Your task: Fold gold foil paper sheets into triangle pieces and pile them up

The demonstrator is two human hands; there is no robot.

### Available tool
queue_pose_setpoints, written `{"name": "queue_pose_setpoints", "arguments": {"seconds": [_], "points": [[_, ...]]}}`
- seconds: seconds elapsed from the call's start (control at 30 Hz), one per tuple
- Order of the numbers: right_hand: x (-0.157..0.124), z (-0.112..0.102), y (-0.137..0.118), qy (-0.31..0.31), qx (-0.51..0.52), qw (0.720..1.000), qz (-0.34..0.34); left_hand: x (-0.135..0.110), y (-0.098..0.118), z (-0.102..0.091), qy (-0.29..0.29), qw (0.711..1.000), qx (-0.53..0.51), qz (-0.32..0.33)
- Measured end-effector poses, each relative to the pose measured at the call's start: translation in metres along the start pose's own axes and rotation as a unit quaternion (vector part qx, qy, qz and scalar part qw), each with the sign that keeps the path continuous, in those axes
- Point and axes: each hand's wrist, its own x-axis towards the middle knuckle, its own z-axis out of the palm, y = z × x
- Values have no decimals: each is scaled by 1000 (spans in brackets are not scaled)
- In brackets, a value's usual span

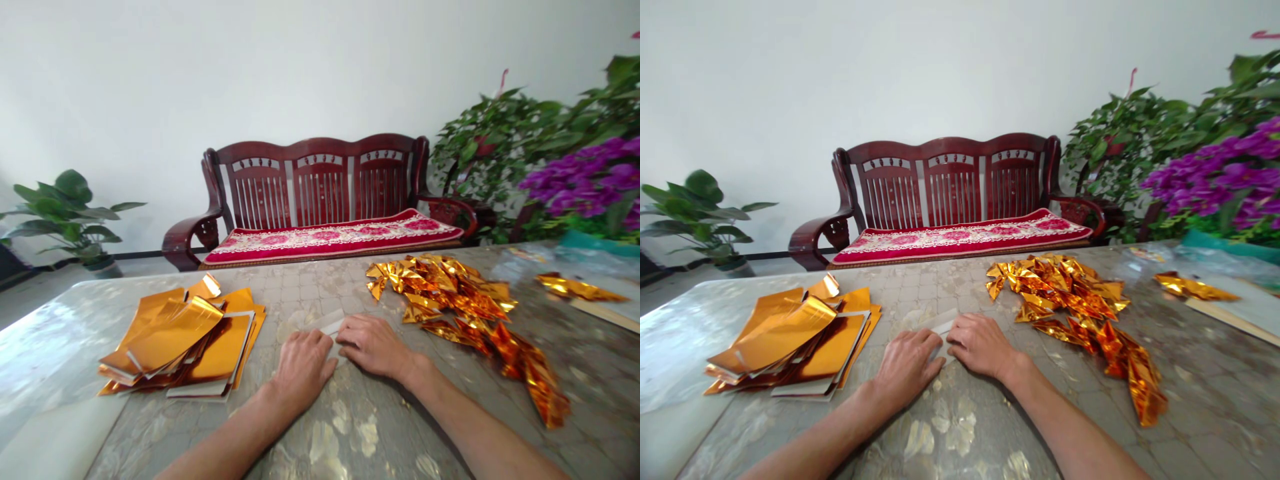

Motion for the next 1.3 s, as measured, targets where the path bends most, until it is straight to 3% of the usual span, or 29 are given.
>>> {"name": "queue_pose_setpoints", "arguments": {"seconds": [0.17,0.4,0.8,0.97,1.3], "points": [[3,8,-2,23,-34,999,17,0,1,0,1,1000,5,-5],[0,-5,1,-22,11,1000,2,0,-1,0,4,1000,2,3],[2,10,-1,47,-9,998,43,1,-1,-3,-10,1000,1,-7],[2,10,-2,50,15,996,76,2,-3,-1,-9,1000,7,-4],[-5,5,11,54,125,988,78,3,-3,2,13,1000,-2,21]]}}
